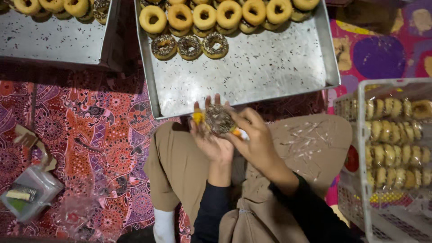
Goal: The person sits on a patterned mat and repeatedly picks donuts from a metal tray, places them into small clear plastic bags, and then places the filled bags into a white plastic crate. The person handles both plain and chocolate-sprinkled donuts.
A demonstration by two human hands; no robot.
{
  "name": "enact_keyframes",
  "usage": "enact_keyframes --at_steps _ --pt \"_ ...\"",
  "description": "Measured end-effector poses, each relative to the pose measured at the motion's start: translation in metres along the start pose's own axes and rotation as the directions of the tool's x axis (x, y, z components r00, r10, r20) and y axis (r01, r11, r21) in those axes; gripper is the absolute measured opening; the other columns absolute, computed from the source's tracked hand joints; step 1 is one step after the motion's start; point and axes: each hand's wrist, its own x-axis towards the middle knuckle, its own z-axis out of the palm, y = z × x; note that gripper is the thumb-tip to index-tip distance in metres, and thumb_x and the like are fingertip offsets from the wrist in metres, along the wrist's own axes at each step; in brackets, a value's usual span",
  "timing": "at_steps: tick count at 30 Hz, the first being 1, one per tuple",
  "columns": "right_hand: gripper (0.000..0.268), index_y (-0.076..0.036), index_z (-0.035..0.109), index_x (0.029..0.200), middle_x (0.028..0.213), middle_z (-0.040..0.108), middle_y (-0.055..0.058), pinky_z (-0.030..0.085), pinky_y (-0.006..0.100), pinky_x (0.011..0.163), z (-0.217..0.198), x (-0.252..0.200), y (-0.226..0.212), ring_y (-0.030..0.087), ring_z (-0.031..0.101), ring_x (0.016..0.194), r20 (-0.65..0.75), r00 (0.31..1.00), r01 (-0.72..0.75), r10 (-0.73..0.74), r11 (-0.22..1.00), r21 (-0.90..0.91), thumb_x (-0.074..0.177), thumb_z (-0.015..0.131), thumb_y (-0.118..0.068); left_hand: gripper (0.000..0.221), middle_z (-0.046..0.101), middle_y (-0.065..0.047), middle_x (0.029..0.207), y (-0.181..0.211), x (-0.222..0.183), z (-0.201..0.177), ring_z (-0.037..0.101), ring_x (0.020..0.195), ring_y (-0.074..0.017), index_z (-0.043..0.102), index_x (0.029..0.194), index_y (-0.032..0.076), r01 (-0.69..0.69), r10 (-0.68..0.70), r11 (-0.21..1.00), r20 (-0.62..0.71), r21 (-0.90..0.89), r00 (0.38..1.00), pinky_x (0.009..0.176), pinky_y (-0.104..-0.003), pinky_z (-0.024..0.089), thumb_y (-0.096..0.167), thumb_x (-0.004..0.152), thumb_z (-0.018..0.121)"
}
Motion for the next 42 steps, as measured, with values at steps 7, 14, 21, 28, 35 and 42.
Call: enact_keyframes --at_steps 7,14,21,28,35,42 --pt "0.05 0.006 0.071 0.119 0.094 0.058 0.007 0.047 0.028 0.071 -0.006 -0.033 0.009 0.014 0.055 0.083 -0.053 0.996 -0.058 0.076 0.955 0.29 0.074 0.088 -0.006 0.037 0.054 -0.021 0.143 0.03 -0.024 -0.008 0.05 0.14 -0.0419 0.055 0.126 0.006 0.013 -0.017 1.0 0.157 0.026 0.987 0.12 -0.057 0.039 0.036 0.104 0.055" --pt "0.045 0.002 0.074 0.12 0.093 0.056 0.006 0.048 0.026 0.074 -0.045 -0.038 -0.017 0.014 0.056 0.084 -0.217 0.974 0.072 -0.069 0.997 0.006 0.077 0.087 -0.005 0.024 0.055 -0.02 0.142 0.031 -0.038 -0.019 0.049 0.141 -0.0421 0.054 0.12 0.007 0.019 -0.048 0.99 0.206 0.143 0.977 0.121 -0.055 0.041 0.01 0.097 0.061" --pt "0.049 0.0 0.073 0.124 0.092 0.063 0.011 0.053 0.032 0.069 -0.045 -0.034 -0.034 0.019 0.064 0.081 0.085 0.994 0.06 -0.066 0.996 0.064 0.078 0.085 -0.01 0.054 0.049 -0.024 0.152 0.023 -0.057 0.007 0.05 0.143 -0.0419 0.041 0.151 0.012 -0.036 -0.061 0.976 0.426 0.216 0.903 0.12 -0.054 0.04 0.014 0.102 0.063" --pt "0.028 -0.001 0.07 0.116 0.11 0.071 0.016 0.059 0.034 0.087 -0.027 -0.036 -0.028 0.023 0.071 0.102 -0.069 0.984 0.176 -0.162 0.937 0.301 0.088 0.076 -0.004 0.091 0.036 -0.021 0.161 0.022 -0.069 -0.026 0.046 0.143 -0.04 0.009 0.166 0.028 -0.018 -0.082 0.93 0.256 0.368 0.963 0.112 -0.048 0.047 0.017 0.098 0.068" --pt "0.032 0.002 0.075 0.112 0.105 0.075 0.014 0.058 0.039 0.086 -0.068 -0.028 -0.038 0.029 0.072 0.097 0.516 0.752 0.332 -0.409 0.912 0.24 0.08 0.075 0.004 0.047 0.069 -0.008 0.113 0.072 -0.087 -0.048 0.061 0.111 -0.0216 0.072 0.112 0.017 -0.529 -0.235 0.343 0.617 0.776 0.751 0.132 -0.041 0.025 0.048 0.111 0.037" --pt "0.039 0.0 0.072 0.119 0.104 0.077 0.014 0.062 0.036 0.086 -0.093 -0.039 -0.055 0.025 0.074 0.097 0.42 0.814 0.086 -0.402 0.798 0.596 0.083 0.069 0.012 0.054 0.069 -0.011 0.107 0.122 -0.114 0.066 0.059 0.106 -0.0307 0.074 0.101 0.004 -0.813 -0.417 0.038 0.748 0.581 0.516 0.096 -0.043 0.047 0.044 0.067 0.085"
